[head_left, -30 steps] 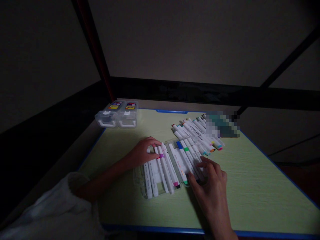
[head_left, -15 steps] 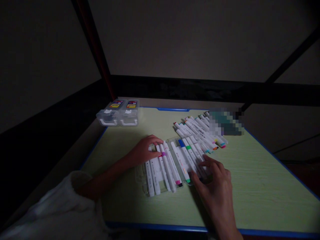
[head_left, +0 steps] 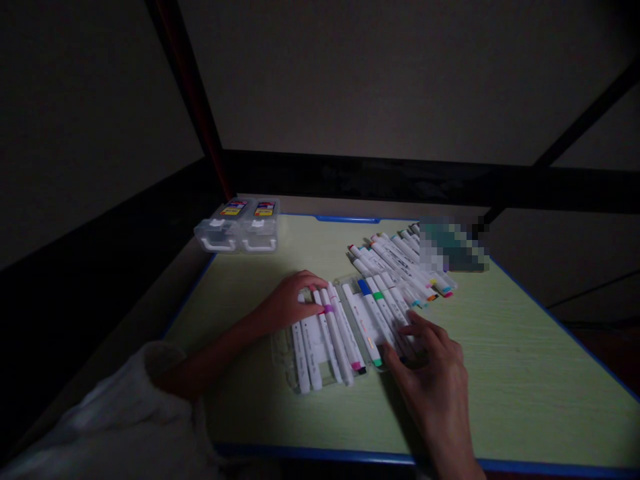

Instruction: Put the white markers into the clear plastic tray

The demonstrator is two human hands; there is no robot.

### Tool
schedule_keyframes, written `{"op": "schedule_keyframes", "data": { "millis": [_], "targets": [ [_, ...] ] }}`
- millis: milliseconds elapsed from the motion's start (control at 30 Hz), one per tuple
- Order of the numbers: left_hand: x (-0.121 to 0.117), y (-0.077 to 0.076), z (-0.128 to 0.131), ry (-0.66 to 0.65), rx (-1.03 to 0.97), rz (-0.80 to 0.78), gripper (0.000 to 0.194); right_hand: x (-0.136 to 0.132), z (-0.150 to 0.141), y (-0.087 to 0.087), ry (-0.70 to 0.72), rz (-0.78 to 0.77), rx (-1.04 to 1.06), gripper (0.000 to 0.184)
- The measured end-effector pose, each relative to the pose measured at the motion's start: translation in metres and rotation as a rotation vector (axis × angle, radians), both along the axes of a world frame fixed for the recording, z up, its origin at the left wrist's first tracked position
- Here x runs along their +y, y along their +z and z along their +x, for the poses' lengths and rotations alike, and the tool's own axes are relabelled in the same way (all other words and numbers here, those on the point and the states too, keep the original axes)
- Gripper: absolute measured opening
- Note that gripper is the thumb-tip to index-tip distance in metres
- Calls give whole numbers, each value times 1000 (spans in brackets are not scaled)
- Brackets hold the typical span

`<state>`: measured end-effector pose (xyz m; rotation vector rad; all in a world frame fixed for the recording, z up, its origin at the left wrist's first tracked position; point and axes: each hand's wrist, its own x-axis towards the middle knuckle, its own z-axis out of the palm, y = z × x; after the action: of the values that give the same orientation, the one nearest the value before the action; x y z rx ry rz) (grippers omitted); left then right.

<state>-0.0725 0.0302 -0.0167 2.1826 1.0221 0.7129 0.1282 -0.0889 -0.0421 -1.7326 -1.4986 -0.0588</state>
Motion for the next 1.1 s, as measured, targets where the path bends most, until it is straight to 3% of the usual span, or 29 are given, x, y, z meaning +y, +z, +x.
{"op": "schedule_keyframes", "data": {
  "millis": [1100],
  "targets": [
    [0,0,1,2,27,14,32,3,0,-1,-8,-6,-8,14]
  ]
}}
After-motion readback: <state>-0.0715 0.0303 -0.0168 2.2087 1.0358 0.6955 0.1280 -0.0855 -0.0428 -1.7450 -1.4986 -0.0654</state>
